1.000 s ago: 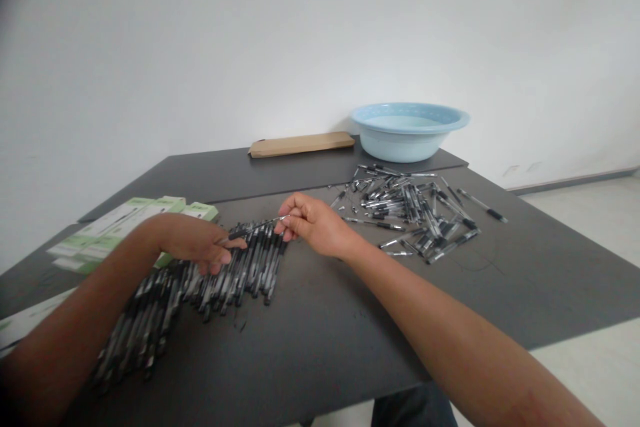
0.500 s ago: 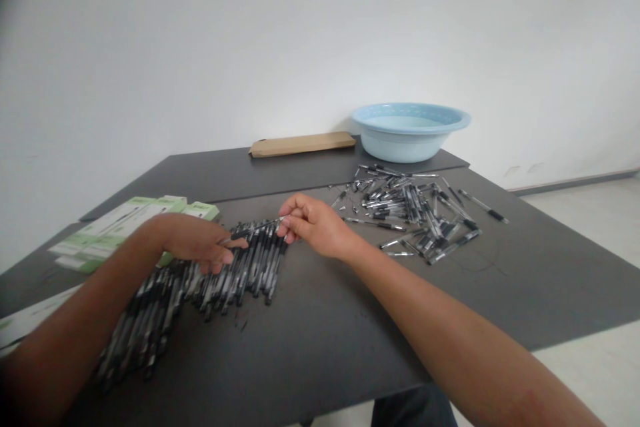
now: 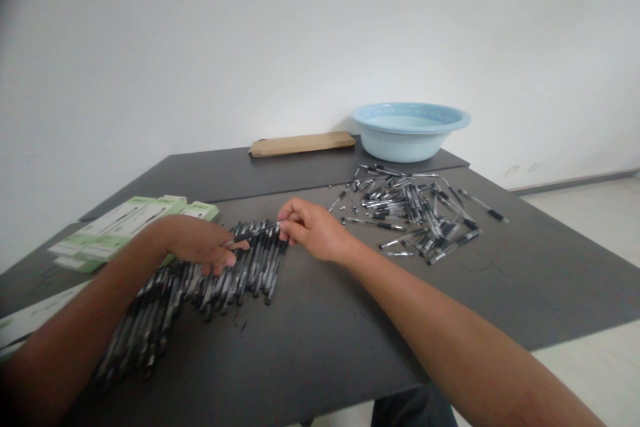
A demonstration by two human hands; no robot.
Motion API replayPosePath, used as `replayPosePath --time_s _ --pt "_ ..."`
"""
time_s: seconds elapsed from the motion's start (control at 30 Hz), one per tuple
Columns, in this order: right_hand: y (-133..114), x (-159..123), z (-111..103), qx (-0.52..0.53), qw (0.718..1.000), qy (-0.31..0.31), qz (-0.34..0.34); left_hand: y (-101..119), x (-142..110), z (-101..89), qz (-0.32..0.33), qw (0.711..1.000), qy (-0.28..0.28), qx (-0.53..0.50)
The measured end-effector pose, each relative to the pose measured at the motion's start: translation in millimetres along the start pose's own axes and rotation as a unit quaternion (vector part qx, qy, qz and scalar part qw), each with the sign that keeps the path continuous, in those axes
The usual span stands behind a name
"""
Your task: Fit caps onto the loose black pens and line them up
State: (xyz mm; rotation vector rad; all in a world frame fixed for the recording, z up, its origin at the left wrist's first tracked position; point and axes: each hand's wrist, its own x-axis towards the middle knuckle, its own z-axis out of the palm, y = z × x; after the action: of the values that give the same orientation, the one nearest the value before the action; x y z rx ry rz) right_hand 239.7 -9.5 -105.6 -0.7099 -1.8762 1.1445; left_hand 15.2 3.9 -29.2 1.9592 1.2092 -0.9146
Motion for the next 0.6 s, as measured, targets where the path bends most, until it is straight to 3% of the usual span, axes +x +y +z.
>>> replayPosePath --time_s 0.6 --pt "0 -5 12 -0.094 0.996 -0.013 -0.006 5 5 1.5 -0.014 0.999 0.008 0.035"
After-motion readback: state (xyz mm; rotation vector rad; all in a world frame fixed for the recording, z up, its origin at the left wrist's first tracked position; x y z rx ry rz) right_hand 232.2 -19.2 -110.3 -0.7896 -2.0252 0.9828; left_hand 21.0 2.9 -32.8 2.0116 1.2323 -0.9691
